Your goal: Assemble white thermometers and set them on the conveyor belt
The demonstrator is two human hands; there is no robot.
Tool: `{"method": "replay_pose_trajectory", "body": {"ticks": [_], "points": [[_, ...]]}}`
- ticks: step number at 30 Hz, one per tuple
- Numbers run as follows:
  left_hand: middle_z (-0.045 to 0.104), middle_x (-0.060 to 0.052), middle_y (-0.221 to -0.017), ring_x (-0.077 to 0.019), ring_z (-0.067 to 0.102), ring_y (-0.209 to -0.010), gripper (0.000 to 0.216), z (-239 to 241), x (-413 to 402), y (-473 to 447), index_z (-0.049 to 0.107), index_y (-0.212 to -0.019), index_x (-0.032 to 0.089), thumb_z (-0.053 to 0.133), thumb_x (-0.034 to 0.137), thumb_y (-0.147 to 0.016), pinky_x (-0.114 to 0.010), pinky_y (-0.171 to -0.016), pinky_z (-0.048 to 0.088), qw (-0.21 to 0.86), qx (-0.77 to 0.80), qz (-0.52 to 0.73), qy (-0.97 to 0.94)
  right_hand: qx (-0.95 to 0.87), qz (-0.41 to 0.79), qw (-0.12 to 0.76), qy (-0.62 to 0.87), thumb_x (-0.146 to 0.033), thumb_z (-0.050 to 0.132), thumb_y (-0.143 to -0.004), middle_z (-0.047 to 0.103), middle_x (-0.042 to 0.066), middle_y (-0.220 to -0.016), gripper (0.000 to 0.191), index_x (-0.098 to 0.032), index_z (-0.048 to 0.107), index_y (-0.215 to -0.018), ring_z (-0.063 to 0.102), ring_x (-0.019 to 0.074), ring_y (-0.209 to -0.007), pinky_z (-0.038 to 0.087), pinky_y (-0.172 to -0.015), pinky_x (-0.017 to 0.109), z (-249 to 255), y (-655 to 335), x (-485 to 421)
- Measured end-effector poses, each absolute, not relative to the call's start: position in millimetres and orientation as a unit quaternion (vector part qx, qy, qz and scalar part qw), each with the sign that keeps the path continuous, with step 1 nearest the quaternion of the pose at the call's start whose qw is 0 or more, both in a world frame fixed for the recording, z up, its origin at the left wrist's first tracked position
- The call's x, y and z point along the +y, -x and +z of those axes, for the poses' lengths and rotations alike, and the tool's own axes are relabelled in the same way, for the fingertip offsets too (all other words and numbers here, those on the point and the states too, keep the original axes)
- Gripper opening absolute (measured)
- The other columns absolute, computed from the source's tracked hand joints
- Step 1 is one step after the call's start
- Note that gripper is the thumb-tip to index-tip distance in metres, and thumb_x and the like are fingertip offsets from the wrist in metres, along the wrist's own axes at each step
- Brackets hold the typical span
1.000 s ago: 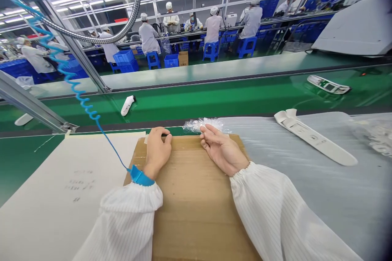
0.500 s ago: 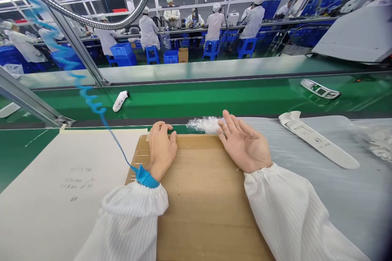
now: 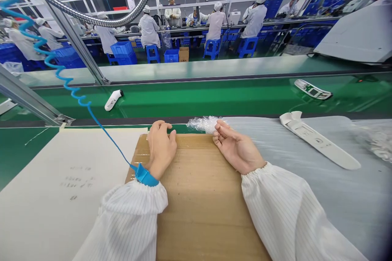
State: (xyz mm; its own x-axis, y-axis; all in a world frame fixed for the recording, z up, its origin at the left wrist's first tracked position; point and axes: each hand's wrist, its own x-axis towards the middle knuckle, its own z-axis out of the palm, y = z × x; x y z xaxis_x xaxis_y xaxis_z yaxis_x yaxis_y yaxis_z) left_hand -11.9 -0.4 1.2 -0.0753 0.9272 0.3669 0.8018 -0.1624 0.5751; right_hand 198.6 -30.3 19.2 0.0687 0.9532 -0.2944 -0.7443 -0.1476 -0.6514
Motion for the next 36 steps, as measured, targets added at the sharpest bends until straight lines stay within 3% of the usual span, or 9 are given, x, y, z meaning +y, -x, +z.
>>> {"method": "replay_pose_trajectory", "body": {"ticks": [25, 31, 36], "points": [[0.057, -0.012, -0.119, -0.0284, 0.055, -0.118, 0.011, -1.2, 0.4, 12.9, 0.062, -0.096, 0.018, 0.060, 0.016, -0.086, -0.049, -0.102, 0.043, 0.080, 0.635, 0.365, -0.676, -0.161, 0.664, 0.630, 0.369, -0.007, 0.078, -0.072, 0.065, 0.001, -0.086, 0.024, -0.016, 0.069, -0.092, 0.061, 0.0087, -0.071, 0.056, -0.066, 0.016, 17.4, -197.9, -31.1], [0.057, -0.012, -0.119, -0.0284, 0.054, -0.119, 0.011, -0.2, -0.4, 11.9, 0.062, -0.096, 0.017, 0.060, 0.016, -0.086, -0.050, -0.104, 0.042, 0.084, 0.636, 0.364, -0.675, -0.165, 0.666, 0.626, 0.371, -0.008, 0.075, -0.076, 0.065, 0.000, -0.086, 0.019, -0.019, 0.069, -0.090, 0.061, 0.0085, -0.070, 0.057, -0.065, 0.016, 18.8, -197.8, -31.7], [0.056, -0.013, -0.122, -0.0286, 0.053, -0.122, 0.026, 0.3, -0.7, 12.3, 0.062, -0.099, 0.016, 0.055, 0.002, -0.078, -0.049, -0.104, 0.042, 0.088, 0.637, 0.353, -0.679, -0.164, 0.666, 0.626, 0.373, -0.007, 0.075, -0.075, 0.065, 0.000, -0.085, 0.019, -0.018, 0.069, -0.090, 0.060, 0.0082, -0.070, 0.057, -0.065, 0.016, 19.3, -197.1, -31.8]]}}
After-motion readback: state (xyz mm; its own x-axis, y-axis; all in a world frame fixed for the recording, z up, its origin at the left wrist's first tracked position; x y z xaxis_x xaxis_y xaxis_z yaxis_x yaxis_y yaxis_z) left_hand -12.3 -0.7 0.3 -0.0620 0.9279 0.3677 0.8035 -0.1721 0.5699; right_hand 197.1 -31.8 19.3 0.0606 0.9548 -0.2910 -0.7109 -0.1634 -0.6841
